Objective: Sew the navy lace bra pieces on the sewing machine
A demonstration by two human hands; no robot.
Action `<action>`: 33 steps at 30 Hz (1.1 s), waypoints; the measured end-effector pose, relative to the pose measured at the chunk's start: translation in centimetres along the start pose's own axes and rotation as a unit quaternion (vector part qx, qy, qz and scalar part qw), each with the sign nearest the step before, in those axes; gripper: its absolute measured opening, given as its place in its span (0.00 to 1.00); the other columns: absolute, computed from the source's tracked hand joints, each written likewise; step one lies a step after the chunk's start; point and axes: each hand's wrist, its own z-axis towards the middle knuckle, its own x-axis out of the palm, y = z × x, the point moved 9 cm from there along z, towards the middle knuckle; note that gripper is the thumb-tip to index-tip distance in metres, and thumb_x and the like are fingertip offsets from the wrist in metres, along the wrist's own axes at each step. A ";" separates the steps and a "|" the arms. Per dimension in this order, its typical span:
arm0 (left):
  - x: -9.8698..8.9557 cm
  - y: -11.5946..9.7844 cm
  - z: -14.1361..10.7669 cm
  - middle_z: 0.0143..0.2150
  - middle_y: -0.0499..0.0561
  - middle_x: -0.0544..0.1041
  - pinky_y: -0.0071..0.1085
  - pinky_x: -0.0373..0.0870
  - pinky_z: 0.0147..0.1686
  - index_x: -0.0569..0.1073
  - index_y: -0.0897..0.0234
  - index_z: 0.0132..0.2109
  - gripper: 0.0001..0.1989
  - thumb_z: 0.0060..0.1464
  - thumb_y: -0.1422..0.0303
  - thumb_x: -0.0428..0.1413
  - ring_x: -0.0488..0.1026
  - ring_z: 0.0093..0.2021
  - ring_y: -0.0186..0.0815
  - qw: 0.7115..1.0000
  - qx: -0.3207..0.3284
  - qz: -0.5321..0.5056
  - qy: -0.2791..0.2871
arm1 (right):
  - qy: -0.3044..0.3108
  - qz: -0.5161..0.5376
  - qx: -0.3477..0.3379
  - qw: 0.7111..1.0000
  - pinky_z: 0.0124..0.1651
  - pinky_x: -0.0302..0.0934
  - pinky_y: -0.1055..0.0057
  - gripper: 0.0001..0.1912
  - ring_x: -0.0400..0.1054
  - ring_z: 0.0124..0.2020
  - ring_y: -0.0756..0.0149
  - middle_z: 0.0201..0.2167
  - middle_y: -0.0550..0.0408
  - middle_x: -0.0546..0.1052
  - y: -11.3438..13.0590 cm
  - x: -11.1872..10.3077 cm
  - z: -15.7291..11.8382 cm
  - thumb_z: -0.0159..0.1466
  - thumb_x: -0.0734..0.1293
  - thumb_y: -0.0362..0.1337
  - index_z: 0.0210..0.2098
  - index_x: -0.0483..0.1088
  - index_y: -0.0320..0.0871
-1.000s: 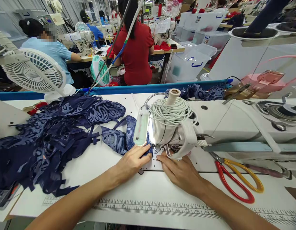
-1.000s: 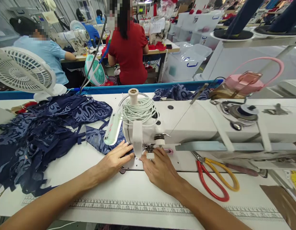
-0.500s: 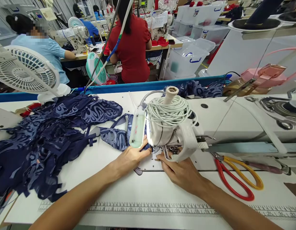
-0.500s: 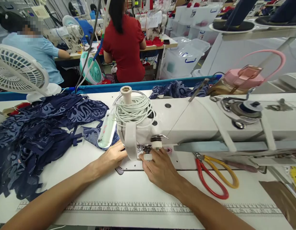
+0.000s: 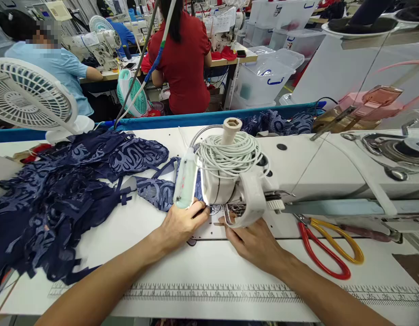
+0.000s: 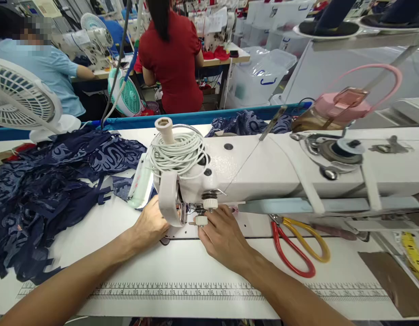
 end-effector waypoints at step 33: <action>0.7 3.1 0.3 0.34 0.48 0.75 0.34 0.58 0.39 0.73 0.62 0.36 0.08 0.63 0.69 0.52 0.67 0.36 0.36 0.972 -0.196 -0.119 0.051 | 0.084 -0.244 -0.063 0.964 0.44 0.56 0.63 0.08 0.67 0.38 0.59 0.38 0.48 0.76 -2.2 -1.3 -0.5 0.68 0.60 0.28 0.37 0.72 0.38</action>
